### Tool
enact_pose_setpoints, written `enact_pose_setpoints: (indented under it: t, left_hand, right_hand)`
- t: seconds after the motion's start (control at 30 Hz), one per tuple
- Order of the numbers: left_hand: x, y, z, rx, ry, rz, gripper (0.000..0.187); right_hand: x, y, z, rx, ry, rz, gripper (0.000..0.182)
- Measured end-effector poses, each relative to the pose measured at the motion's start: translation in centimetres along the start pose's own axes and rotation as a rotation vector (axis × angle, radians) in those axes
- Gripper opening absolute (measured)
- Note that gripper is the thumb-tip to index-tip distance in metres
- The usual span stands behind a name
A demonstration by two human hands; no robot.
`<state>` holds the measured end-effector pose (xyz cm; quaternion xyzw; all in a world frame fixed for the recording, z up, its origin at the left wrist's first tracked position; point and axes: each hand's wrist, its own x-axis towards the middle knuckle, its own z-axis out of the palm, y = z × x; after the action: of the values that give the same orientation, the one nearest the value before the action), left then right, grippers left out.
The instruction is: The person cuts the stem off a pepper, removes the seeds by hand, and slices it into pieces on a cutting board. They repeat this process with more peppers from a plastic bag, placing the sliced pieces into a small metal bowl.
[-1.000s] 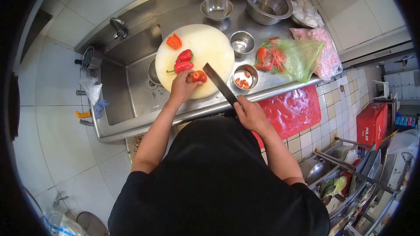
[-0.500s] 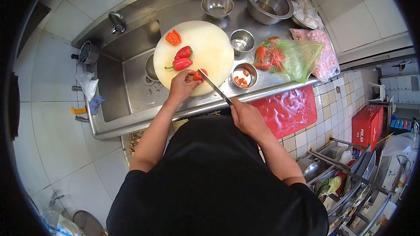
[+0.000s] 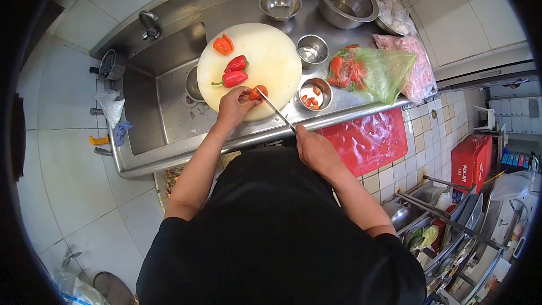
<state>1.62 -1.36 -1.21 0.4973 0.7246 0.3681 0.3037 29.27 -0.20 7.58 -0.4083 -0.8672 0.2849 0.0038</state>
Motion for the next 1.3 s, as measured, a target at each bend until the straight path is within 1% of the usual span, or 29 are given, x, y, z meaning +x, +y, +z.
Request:
enact_pose_setpoints:
  t: [0.1, 0.17, 0.2, 0.27, 0.4, 0.47, 0.57, 0.7, 0.8, 0.9, 0.97, 1.0, 1.07, 1.17, 1.2, 1.27, 1.3]
  left_hand:
    - [0.2, -0.6, 0.3, -0.042, -0.001, 0.01, 0.046]
    - [0.1, -0.2, 0.0, -0.044, -0.001, 0.018, 0.043]
    - [0.5, -0.1, -0.1, -0.042, 0.005, 0.026, 0.043]
    - [0.1, 0.1, 0.0, 0.01, 0.008, 0.048, 0.048]
    - [0.2, 0.2, 1.0, 0.056, 0.033, 0.052, 0.054]
    - [1.0, -0.4, 1.6, 0.053, 0.03, 0.043, 0.058]
    - [1.5, -0.5, 2.1, 0.025, 0.021, 0.012, 0.058]
    - [1.7, 0.1, 1.8, 0.008, 0.008, -0.019, 0.056]
    - [1.7, 0.8, 1.5, -0.02, 0.004, -0.046, 0.054]
    - [1.9, 1.7, 1.4, 0.041, -0.001, -0.093, 0.049]
    - [2.0, 1.6, 1.4, -0.013, 0.006, -0.136, 0.043]
    - [2.0, 1.8, 1.2, -0.012, 0.006, -0.135, 0.043]
    - [2.0, 2.0, 0.6, 0.013, 0.001, -0.141, 0.035]
    - [2.3, 1.1, 0.3, -0.05, -0.034, -0.197, 0.029]
    - [2.6, 0.6, 0.3, -0.049, -0.035, -0.196, 0.029]
    - [3.1, -0.6, 0.0, -0.136, -0.088, -0.286, 0.03]
    - [3.2, -1.0, -0.2, -0.135, -0.087, -0.289, 0.03]
  right_hand:
    - [0.2, 0.4, 0.5, 0.027, 0.009, 0.005, 0.018]
    - [0.3, 1.0, 1.2, -0.003, -0.08, 0.051, 0.017]
    - [0.7, 1.1, 0.9, -0.006, -0.071, 0.046, 0.017]
    - [0.4, 0.9, 0.8, 0.015, -0.102, 0.059, 0.017]
    - [0.0, 0.3, 0.3, 0.055, -0.062, 0.048, 0.017]
    - [-0.2, -0.1, 0.3, 0.069, -0.018, 0.101, 0.017]
    - [-0.2, -0.7, 0.1, 0.066, 0.0, 0.132, 0.016]
    - [-0.4, -0.3, 0.9, 0.058, 0.046, 0.115, 0.016]
    - [-0.3, -0.7, 0.6, 0.033, 0.024, 0.15, 0.016]
    - [-0.1, -0.3, 0.9, 0.012, 0.056, 0.159, 0.017]
    - [-0.1, -0.3, 0.9, 0.017, 0.064, 0.164, 0.017]
    - [0.0, -0.3, 0.9, 0.017, 0.065, 0.164, 0.017]
    - [0.3, -0.2, 0.7, 0.027, 0.08, 0.199, 0.017]
    - [0.5, 0.0, 0.6, 0.083, 0.084, 0.145, 0.018]
    - [0.6, 0.2, 0.5, 0.084, 0.085, 0.146, 0.018]
    - [0.8, 0.4, 0.5, 0.114, 0.063, 0.149, 0.019]
    - [0.8, 0.5, 0.6, 0.115, 0.061, 0.149, 0.019]
